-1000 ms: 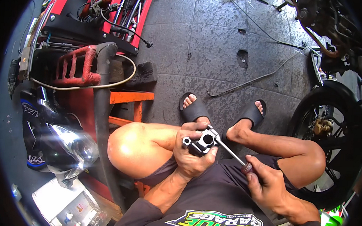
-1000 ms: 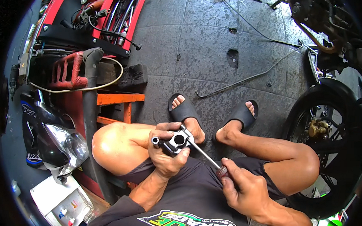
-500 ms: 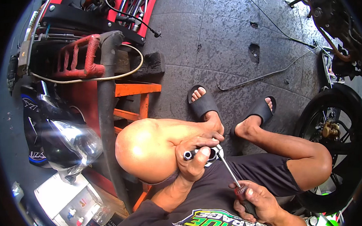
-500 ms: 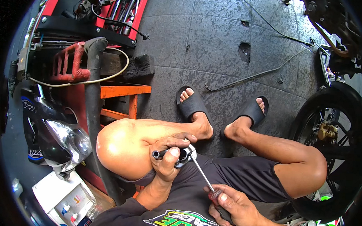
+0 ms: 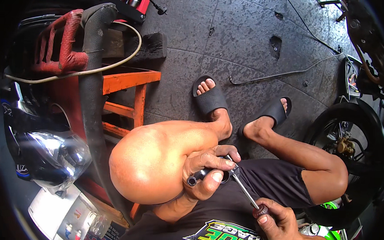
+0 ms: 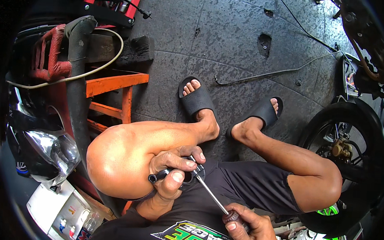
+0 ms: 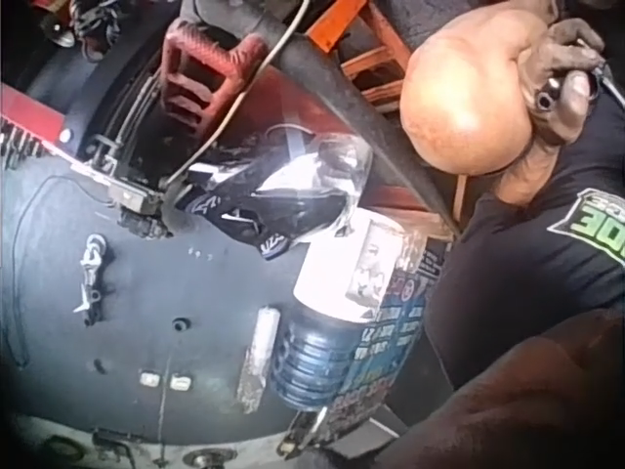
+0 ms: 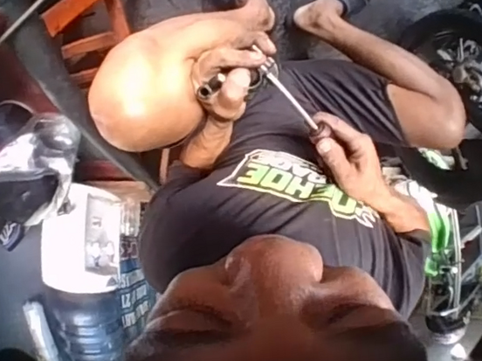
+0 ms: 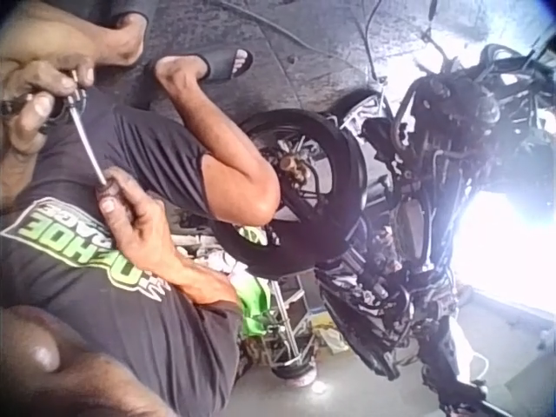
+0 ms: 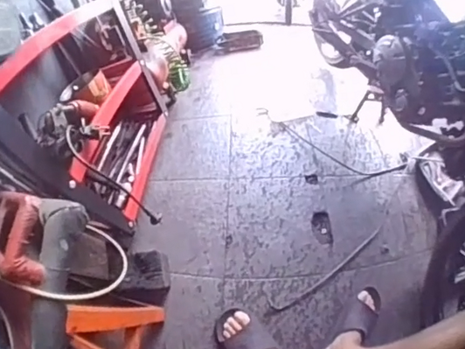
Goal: Replacing a motorcycle throttle cable and inspecting or cleaning the carburetor.
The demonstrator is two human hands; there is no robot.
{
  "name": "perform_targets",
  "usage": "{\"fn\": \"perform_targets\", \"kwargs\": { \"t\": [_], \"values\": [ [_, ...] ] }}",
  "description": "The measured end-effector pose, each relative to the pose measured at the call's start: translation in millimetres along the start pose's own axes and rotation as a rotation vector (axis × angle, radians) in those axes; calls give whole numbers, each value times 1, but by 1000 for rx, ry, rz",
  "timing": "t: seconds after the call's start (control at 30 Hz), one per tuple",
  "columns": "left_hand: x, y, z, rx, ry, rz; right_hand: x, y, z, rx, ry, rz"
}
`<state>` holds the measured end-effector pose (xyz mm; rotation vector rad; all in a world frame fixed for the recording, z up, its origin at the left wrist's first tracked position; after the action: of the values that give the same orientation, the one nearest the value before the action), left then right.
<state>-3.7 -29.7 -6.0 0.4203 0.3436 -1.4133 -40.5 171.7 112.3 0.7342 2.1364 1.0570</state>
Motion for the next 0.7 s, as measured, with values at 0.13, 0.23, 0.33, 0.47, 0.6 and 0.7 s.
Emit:
{"fn": "perform_targets", "kwargs": {
  "t": [0.13,0.23,0.33,0.47,0.6,0.7],
  "values": [
    [3,0,0,22,1,-29,-1,0,0,5,50,14],
    [1,0,-1,-25,-10,-47,-3,2,0,1,81,14],
    [-3,2,-2,-19,-6,-46,-3,3,-3,23,177,52],
    [-3,3,-2,22,-16,22,-4,5,-5,19,190,59],
    [-4,-1,0,-60,-89,-38,-2,5,-5,8,230,51],
    [-6,-2,0,-58,-57,3,0,4,-2,-2,273,63]
  ]
}}
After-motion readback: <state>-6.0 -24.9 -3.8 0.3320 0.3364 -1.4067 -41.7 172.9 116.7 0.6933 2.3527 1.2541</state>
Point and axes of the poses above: each hand's wrist, its own y-axis away from the middle knuckle, its own x-axis out of the back of the hand, z = x × y, the point moved 3 cm from there along -y, towards the middle knuckle, and after that the axes turned 10 degrees about -z, right-handed, at the moved point
